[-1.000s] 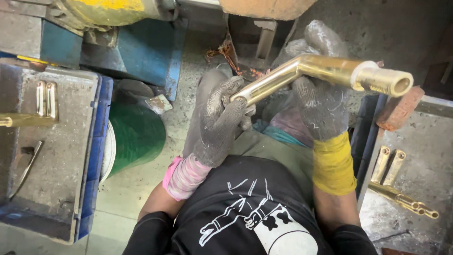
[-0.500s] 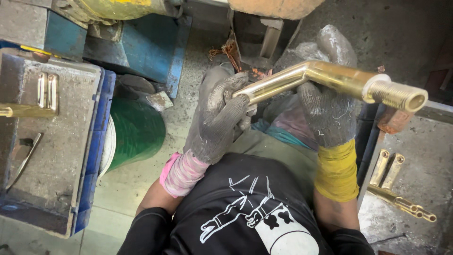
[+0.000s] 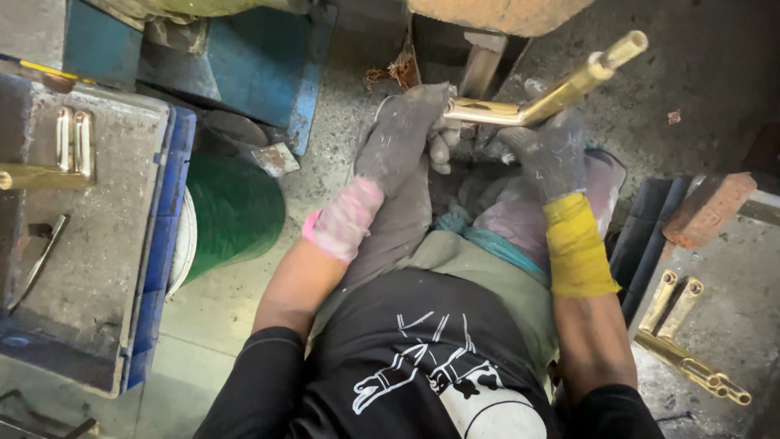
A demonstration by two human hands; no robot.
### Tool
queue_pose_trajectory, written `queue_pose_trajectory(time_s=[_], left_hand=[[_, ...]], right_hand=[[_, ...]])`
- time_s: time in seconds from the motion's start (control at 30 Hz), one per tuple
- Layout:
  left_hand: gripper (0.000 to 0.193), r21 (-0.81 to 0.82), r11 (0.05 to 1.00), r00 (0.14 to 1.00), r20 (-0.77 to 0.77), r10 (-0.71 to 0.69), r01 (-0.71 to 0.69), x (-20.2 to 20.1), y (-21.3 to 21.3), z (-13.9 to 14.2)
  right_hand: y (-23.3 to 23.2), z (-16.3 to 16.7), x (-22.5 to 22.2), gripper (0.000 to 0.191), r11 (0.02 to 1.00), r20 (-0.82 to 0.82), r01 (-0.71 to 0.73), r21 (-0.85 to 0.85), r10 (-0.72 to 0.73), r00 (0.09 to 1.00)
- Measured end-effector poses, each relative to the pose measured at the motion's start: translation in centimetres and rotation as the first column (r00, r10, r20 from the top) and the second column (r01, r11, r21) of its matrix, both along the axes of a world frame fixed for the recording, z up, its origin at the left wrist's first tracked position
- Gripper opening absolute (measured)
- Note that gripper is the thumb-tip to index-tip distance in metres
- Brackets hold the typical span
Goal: The person sits on the floor and uses a bench grinder to smooth and polish several brass-colored metal parts. They hold each part with gloved hands against the spinning wheel, rotating them to grind different surfaces, and occasionally inspect the finished pieces before placing them into a blue bin.
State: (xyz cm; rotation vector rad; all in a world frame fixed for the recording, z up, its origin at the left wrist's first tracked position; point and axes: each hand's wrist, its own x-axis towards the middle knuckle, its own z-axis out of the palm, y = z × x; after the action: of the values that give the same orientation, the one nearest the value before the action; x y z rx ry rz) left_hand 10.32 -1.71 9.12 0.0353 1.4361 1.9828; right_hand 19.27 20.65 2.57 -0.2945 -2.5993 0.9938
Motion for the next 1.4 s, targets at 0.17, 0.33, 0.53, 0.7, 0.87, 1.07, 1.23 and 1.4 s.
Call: queue_pose_trajectory(time_s=[0.17, 0.33, 0.53, 0.7, 0.87, 1.07, 1.23, 1.4], left_hand=[[0.034, -0.307, 0.948, 0.975, -0.171, -0.144, 0.086, -1.7, 1.7, -3.5], [0.028, -0.376, 0.927, 0.993, 0.103, 0.047, -0.005, -2.7, 3.9, -5.1], [0.025, -0.53, 0.846, 0.994, -0.042, -0.104, 0.066, -3.8, 3.2, -4.5], [0.023, -0.559, 0.829, 0.985, -0.152, -0.083, -0.016, -3.8, 2.5, -3.9], [0.023, -0.562, 0.827, 0.997, 0.071, 0.026, 0.018, -3.8, 6.1, -4.1], [0.028, -0.738, 0.66, 0.942, -0.106, -0.317, 0.14, -4.8, 6.2, -5.3], [0.02, -0.729, 0.684, 0.96, -0.205, -0.188, -0.021, -4.6, 4.6, -4.7], [0.019, -0.421, 0.885, 0.942, 0.169, 0.291, -0.198, -3.5, 3.6, -2.4]], right_hand=[[1.6, -5.0, -0.5, 0.061, 0.99, 0.109, 0.072, -0.119, -0.059, 0.992], [2.2, -6.0, -2.1, 0.053, 0.97, 0.258, 0.18, -0.163, -0.134, 0.957], [0.2, -4.5, -5.3, 0.023, 0.825, 0.395, 0.189, -0.533, 0.045, 0.918], [-0.2, -4.7, -6.4, 0.026, 0.816, 0.286, 0.088, -0.572, 0.098, 0.953], [2.5, -6.3, -5.8, 0.039, 0.917, 0.302, 0.177, -0.358, -0.065, 0.951], [2.9, -8.7, -6.7, 0.048, 0.888, 0.291, 0.088, -0.451, 0.054, 0.955], [0.9, -9.4, -8.2, 0.058, 0.981, 0.249, 0.011, -0.194, 0.039, 0.968], [-0.9, -9.3, -6.6, 0.048, 0.999, 0.091, -0.028, 0.033, 0.025, 0.996]])
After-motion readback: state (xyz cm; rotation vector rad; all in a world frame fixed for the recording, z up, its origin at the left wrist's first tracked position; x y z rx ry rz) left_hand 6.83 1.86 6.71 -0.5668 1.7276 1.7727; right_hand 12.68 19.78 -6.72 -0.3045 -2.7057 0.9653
